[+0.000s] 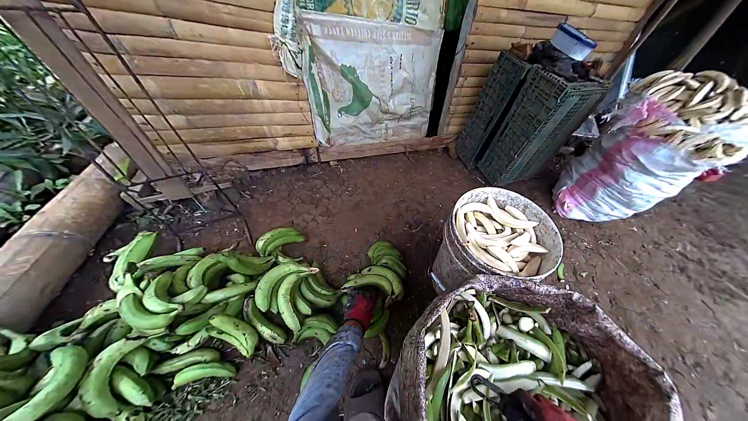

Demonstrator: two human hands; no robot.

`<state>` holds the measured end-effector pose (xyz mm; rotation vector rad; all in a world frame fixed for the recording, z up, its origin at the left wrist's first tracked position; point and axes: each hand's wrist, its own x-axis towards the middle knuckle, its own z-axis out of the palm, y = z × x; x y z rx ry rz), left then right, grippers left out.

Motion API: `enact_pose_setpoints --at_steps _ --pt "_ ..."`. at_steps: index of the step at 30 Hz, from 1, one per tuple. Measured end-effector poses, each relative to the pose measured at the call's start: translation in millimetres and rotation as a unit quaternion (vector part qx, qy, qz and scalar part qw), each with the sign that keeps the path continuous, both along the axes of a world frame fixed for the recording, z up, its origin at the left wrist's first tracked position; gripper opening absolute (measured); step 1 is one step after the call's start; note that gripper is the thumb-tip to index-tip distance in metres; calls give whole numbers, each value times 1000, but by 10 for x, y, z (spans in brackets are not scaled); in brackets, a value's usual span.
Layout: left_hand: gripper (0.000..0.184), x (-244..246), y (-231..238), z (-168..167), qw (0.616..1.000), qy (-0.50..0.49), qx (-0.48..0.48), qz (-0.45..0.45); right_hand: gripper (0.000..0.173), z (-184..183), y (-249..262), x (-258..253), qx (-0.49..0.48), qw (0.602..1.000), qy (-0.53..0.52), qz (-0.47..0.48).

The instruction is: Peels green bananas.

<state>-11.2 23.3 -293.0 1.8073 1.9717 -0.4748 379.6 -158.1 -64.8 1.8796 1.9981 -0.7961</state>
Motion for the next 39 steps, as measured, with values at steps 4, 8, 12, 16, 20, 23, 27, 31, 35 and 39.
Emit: enact_pose_setpoints --at_steps 4,8,12,16,20,23,27,31,35,39 --pt "53 -34 -301 199 999 -21 15 34 41 51 -49 -54 4 1000 12 -4" --pt "61 -93 -673 533 999 -25 -13 -22 39 58 -118 -39 17 1000 13 -13" --pt "66 -213 -924 1147 996 -73 46 19 35 128 -80 24 8 999 44 -3" --pt "68 -118 -1140 2058 985 -72 152 34 34 346 -106 1 70 991 108 -26" --pt "54 203 -1461 3099 909 -54 399 -113 49 608 -92 -71 247 920 300 -53" --pt "37 536 -1641 3546 755 -32 585 -294 56 978 -77 -182 339 806 478 -89" --pt "24 1222 -1922 3773 635 -47 656 -405 62 1288 -184 -186 231 746 614 -113" --pt "30 1716 -2056 3403 742 -241 538 -320 24 1016 -391 45 198 726 620 -222" --pt "48 1992 -2092 2919 854 -459 239 -50 15 655 -367 182 132 739 596 -284" --pt "39 2046 -2081 2726 786 -574 221 65 23 404 -366 65 128 787 535 -281"
